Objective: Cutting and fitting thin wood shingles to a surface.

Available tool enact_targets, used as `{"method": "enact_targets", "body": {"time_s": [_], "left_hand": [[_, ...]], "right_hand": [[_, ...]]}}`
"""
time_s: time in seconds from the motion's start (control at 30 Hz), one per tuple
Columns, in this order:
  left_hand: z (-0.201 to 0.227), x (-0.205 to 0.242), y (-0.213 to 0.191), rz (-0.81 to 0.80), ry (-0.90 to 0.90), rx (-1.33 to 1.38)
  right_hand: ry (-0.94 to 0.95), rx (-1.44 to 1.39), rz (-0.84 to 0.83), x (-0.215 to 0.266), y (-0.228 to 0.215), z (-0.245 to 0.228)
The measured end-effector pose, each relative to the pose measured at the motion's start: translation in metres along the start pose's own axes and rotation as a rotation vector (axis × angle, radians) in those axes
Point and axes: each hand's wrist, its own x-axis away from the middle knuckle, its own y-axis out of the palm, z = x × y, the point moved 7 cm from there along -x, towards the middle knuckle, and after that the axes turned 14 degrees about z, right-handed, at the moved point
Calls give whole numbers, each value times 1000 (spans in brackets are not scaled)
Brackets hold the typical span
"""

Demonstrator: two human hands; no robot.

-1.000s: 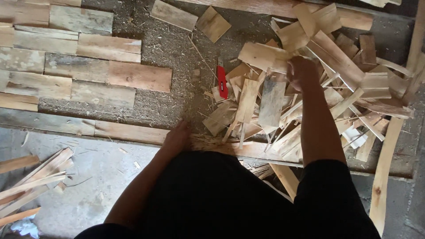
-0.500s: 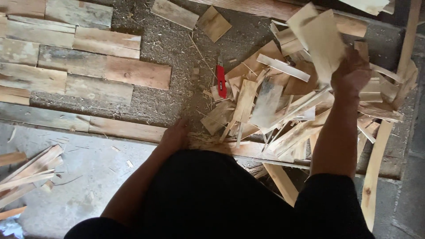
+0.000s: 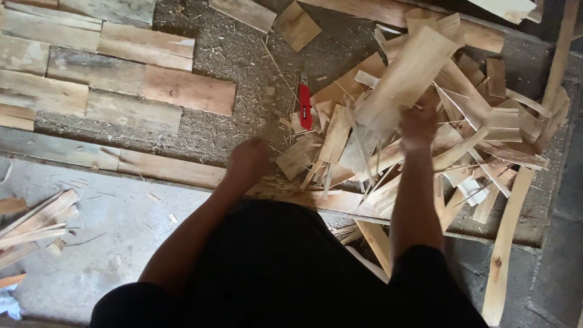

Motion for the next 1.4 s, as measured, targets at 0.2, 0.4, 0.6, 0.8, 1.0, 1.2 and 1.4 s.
{"method": "enact_targets", "body": {"time_s": [0.2, 0.4, 0.6, 0.8, 1.0, 1.2, 1.4], "left_hand": [[30, -25, 1, 179, 32, 391], [40, -43, 38, 44, -204, 1048], [-23, -36, 94, 123, -444, 1048], [-26, -18, 53, 178, -579, 1194], [-59, -8, 58, 295, -749, 1227], [-61, -3, 54, 326, -701, 1481], [-100, 15, 60, 380, -745, 1293]], "right_hand": [[79, -161, -139, 23, 46, 67], [160, -108, -368, 100, 97, -4], [202, -186, -497, 128, 136, 17], [104, 89, -573, 151, 153, 23], [244, -179, -733, 177, 173, 25], [285, -90, -656, 181, 185, 51], [-68, 123, -613, 191, 189, 17]]}}
